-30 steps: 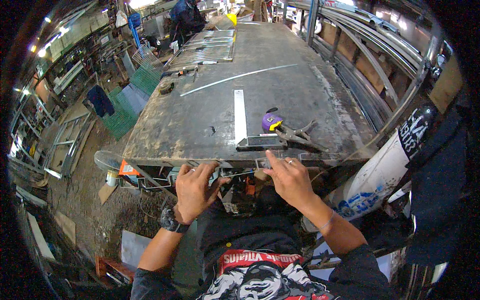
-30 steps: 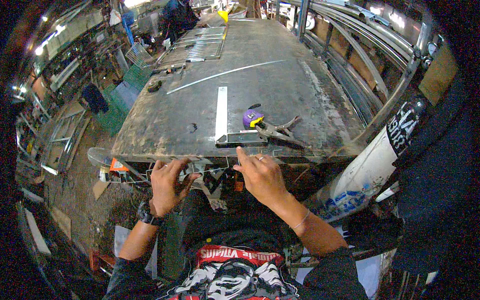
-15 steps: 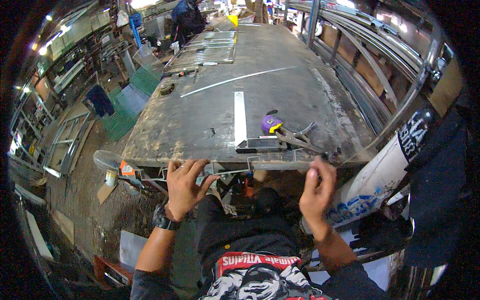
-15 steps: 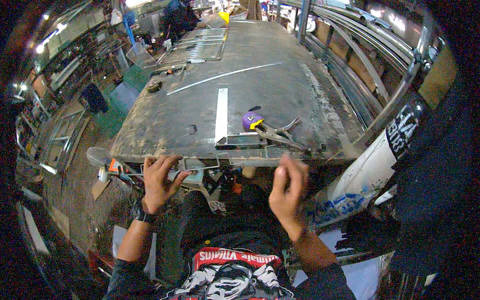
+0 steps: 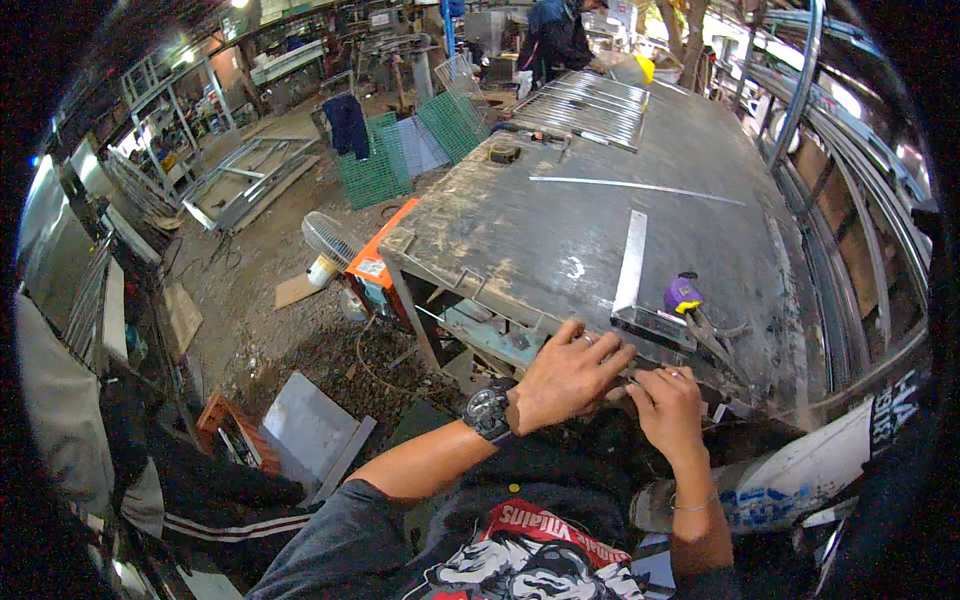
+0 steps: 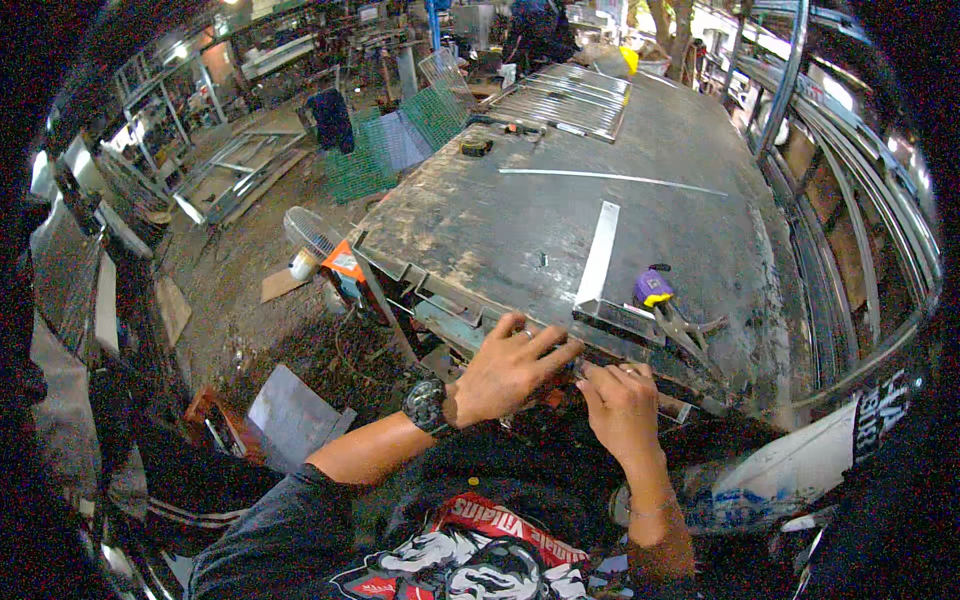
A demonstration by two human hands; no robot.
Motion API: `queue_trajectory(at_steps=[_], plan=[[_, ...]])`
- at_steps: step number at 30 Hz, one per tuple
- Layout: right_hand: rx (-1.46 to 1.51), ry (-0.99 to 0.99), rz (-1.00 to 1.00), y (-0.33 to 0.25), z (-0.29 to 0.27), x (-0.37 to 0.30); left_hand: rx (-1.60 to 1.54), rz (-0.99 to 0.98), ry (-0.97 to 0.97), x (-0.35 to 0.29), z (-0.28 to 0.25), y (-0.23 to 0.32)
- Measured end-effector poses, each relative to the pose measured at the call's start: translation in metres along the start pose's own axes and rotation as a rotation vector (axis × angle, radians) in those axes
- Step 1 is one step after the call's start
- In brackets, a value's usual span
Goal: The person assembles small metal frame components by hand, aligning and fitting them together on a workbench. The person then moves to a larger metal frame and fits a transparent plastic sheet into the frame's edge channel.
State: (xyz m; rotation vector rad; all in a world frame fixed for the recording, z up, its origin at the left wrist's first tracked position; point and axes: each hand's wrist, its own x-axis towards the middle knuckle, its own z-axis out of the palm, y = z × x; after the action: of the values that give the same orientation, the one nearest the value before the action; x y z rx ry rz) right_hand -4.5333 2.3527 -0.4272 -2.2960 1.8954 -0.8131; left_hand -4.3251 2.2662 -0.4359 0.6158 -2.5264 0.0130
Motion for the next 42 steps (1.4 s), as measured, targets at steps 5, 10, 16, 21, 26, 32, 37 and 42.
queue_trajectory(at_steps=[5, 10, 16, 21, 26, 32, 37, 42], plan=[[-0.098, 0.24, -0.179, 0.028, 0.005, -0.011, -0.049, 0.067, 0.212, -0.013, -0.012, 0.004], [-0.137, 0.258, -0.194, 0.066, -0.015, -0.023, 0.114, -0.195, 0.352, -0.046, -0.051, -0.048], [-0.139, 0.248, -0.235, 0.086, -0.025, -0.023, 0.262, -0.098, 0.19, -0.054, -0.052, -0.09], [-0.152, 0.207, -0.143, 0.088, -0.028, -0.023, 0.079, -0.049, 0.24, -0.048, -0.041, -0.091], [-0.24, 0.29, 0.017, 0.066, -0.038, -0.023, 0.158, -0.103, 0.285, -0.054, -0.028, -0.08], [-0.126, 0.252, -0.186, 0.022, -0.015, 0.002, 0.06, -0.095, 0.272, -0.049, -0.015, -0.063], [-0.104, 0.272, -0.279, 0.013, 0.011, 0.027, 0.025, -0.113, 0.189, -0.045, -0.025, -0.046], [-0.051, 0.289, -0.276, 0.009, 0.021, 0.026, 0.077, -0.197, 0.207, -0.045, -0.03, -0.038]])
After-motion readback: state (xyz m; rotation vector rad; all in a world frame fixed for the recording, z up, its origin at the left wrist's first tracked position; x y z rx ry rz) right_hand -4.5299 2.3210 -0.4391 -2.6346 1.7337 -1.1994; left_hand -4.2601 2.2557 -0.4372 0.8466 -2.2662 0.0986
